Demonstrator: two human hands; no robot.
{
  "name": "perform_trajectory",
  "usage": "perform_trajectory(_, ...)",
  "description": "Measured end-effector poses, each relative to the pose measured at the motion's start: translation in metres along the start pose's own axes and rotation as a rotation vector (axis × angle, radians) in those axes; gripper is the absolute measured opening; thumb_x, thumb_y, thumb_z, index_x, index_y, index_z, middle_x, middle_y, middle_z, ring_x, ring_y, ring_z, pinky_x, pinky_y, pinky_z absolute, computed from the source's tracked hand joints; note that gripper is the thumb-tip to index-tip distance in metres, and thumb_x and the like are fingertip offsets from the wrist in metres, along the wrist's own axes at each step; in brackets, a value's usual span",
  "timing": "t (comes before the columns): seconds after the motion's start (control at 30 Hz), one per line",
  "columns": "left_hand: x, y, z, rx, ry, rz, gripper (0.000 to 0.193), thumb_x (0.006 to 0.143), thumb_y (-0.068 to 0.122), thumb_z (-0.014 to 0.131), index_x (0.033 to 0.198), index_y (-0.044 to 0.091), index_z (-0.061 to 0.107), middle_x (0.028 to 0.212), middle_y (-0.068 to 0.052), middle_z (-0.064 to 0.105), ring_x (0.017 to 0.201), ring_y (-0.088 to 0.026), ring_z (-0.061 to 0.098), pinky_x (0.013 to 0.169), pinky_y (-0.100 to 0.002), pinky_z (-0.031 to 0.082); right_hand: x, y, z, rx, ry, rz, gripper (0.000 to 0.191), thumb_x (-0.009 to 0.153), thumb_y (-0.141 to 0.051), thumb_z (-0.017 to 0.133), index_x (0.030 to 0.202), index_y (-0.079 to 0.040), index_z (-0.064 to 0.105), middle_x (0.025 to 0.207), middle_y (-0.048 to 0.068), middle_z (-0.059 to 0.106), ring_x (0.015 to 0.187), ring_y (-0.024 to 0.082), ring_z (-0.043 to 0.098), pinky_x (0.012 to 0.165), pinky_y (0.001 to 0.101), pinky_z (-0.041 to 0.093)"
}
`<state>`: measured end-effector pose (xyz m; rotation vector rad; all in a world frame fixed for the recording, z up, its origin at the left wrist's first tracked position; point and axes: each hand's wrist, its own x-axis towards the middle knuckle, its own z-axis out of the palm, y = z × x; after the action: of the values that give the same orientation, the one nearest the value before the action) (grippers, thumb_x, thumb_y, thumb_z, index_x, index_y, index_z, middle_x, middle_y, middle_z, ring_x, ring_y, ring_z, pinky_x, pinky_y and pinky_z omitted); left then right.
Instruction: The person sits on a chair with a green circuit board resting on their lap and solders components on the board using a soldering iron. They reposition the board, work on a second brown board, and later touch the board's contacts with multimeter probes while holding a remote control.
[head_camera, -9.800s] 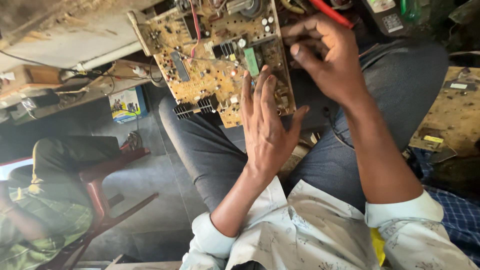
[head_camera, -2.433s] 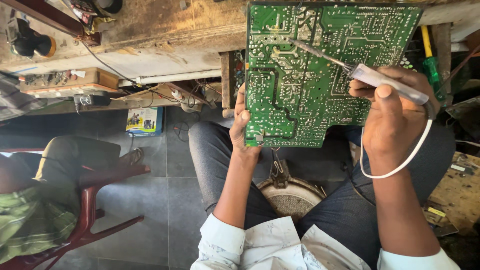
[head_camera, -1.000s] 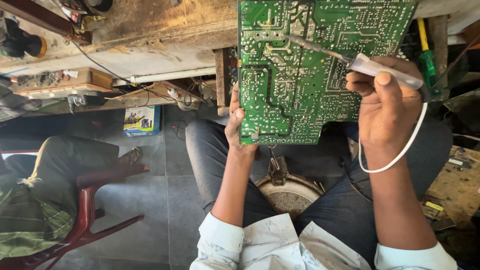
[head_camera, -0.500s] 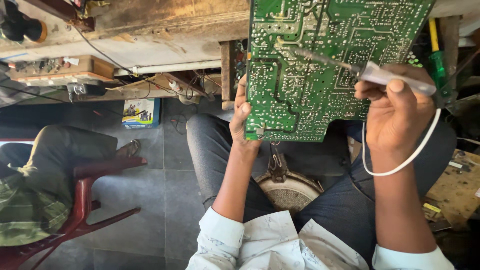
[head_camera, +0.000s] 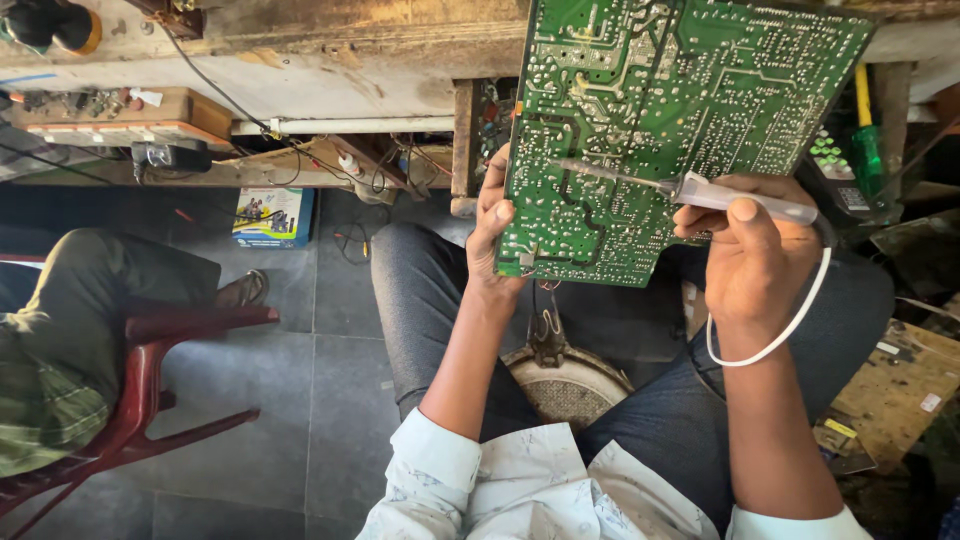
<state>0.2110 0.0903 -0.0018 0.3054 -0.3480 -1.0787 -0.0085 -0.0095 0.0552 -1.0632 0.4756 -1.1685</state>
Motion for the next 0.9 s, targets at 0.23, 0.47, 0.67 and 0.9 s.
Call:
perform_trajectory(0.23, 0.001, 0.000, -0.003, 0.006, 0.009, -0.007, 0.085, 0.085, 0.022, 0.083, 0.155, 0.000, 0.039, 0.135, -0.016, 0.064, 0.121, -0.025, 0.068, 0.109, -0.042, 0.056, 0.002, 0.003, 0.002, -0.028, -0.020, 0.000, 0.029, 0.108, -0.017, 0.070, 0.119, 0.007, 0.059, 0.103, 0.023, 0.069, 0.084, 0.029, 0.071, 0.076, 0.0372, 0.061)
perform_trajectory(0.47, 0.003, 0.003, -0.005, 0.012, 0.034, 0.000, 0.084, 0.085, 0.022, 0.083, 0.154, 0.001, 0.040, 0.133, -0.015, 0.065, 0.119, -0.024, 0.068, 0.109, -0.041, 0.055, 0.004, 0.003, 0.006, -0.031, -0.020, 0.010, 0.030, 0.108, -0.018, 0.070, 0.120, 0.007, 0.059, 0.103, 0.023, 0.069, 0.084, 0.029, 0.071, 0.076, 0.0371, 0.061)
perform_trajectory(0.67, 0.004, 0.006, -0.002, 0.016, 0.034, -0.004, 0.083, 0.085, 0.022, 0.082, 0.153, 0.000, 0.041, 0.133, -0.014, 0.065, 0.119, -0.024, 0.068, 0.109, -0.040, 0.056, 0.005, 0.000, 0.010, -0.044, -0.023, 0.007, 0.030, 0.108, -0.017, 0.070, 0.121, 0.008, 0.059, 0.104, 0.023, 0.069, 0.085, 0.029, 0.071, 0.077, 0.0370, 0.061)
perform_trajectory(0.9, 0.005, 0.008, -0.001, 0.011, 0.031, -0.001, 0.083, 0.085, 0.022, 0.082, 0.154, 0.000, 0.040, 0.134, -0.015, 0.064, 0.120, -0.024, 0.068, 0.108, -0.040, 0.056, 0.002, 0.000, 0.012, -0.049, -0.036, -0.006, 0.030, 0.107, -0.017, 0.072, 0.121, 0.006, 0.059, 0.105, 0.023, 0.069, 0.087, 0.029, 0.071, 0.080, 0.0377, 0.061)
